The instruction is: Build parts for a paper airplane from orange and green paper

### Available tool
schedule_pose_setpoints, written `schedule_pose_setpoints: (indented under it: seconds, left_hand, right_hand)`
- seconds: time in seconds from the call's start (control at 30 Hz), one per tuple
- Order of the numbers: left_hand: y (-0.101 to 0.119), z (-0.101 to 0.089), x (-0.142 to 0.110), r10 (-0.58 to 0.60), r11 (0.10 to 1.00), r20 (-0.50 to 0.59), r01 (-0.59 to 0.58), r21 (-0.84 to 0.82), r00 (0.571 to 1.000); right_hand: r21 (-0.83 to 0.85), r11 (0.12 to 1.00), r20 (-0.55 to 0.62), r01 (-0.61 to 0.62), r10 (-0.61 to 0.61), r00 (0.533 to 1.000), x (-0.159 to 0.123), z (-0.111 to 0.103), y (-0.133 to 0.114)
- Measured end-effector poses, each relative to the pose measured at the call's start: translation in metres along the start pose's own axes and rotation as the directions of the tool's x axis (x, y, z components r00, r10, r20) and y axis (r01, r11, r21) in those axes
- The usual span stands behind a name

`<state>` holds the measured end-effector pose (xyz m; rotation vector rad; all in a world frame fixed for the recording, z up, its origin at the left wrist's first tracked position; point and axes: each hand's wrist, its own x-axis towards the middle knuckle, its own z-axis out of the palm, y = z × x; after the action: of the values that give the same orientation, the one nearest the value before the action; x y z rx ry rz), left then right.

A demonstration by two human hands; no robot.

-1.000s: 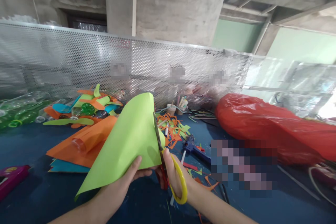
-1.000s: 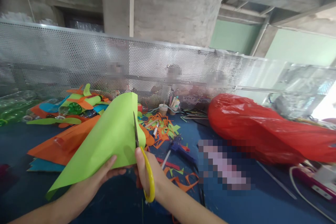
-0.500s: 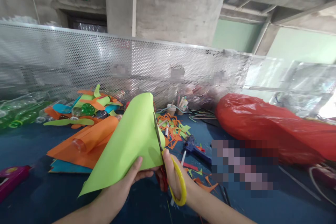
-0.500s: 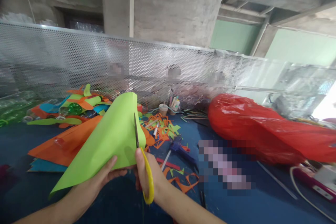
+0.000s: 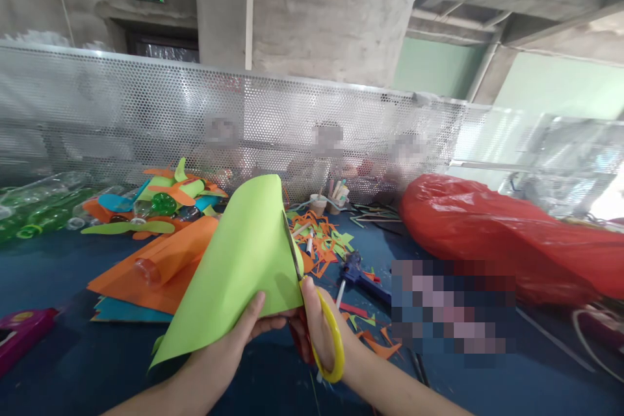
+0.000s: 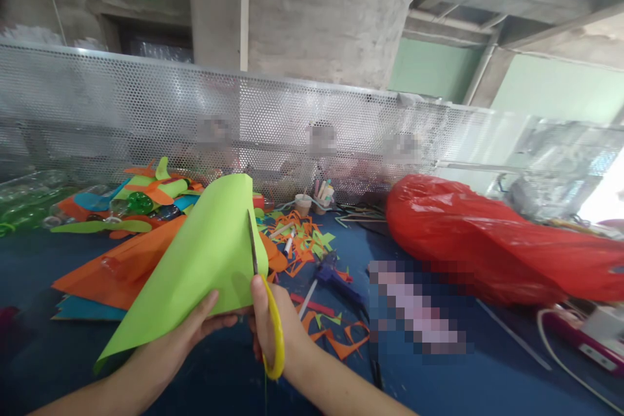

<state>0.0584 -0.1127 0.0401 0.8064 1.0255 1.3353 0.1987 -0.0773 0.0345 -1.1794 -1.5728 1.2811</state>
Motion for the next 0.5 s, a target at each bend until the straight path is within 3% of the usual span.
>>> schedule_pose_setpoints:
  seconds: [0.37, 0.5]
  left_hand:
    - [-0.001, -0.001, 0.003, 0.039, 0.999, 0.011, -0.038, -0.019, 0.999]
    - [0.002, 0.001, 0.003, 0.021, 0.999, 0.016, -0.020, -0.029, 1.000]
  right_hand:
    - [-0.059, 0.998, 0.035, 0.013, -0.011, 0.999, 0.001, -0.004, -0.004]
    - [-0.097, 0.990, 0.106, 0.104, -0.093, 0.990, 0.002, -0.010, -0.004]
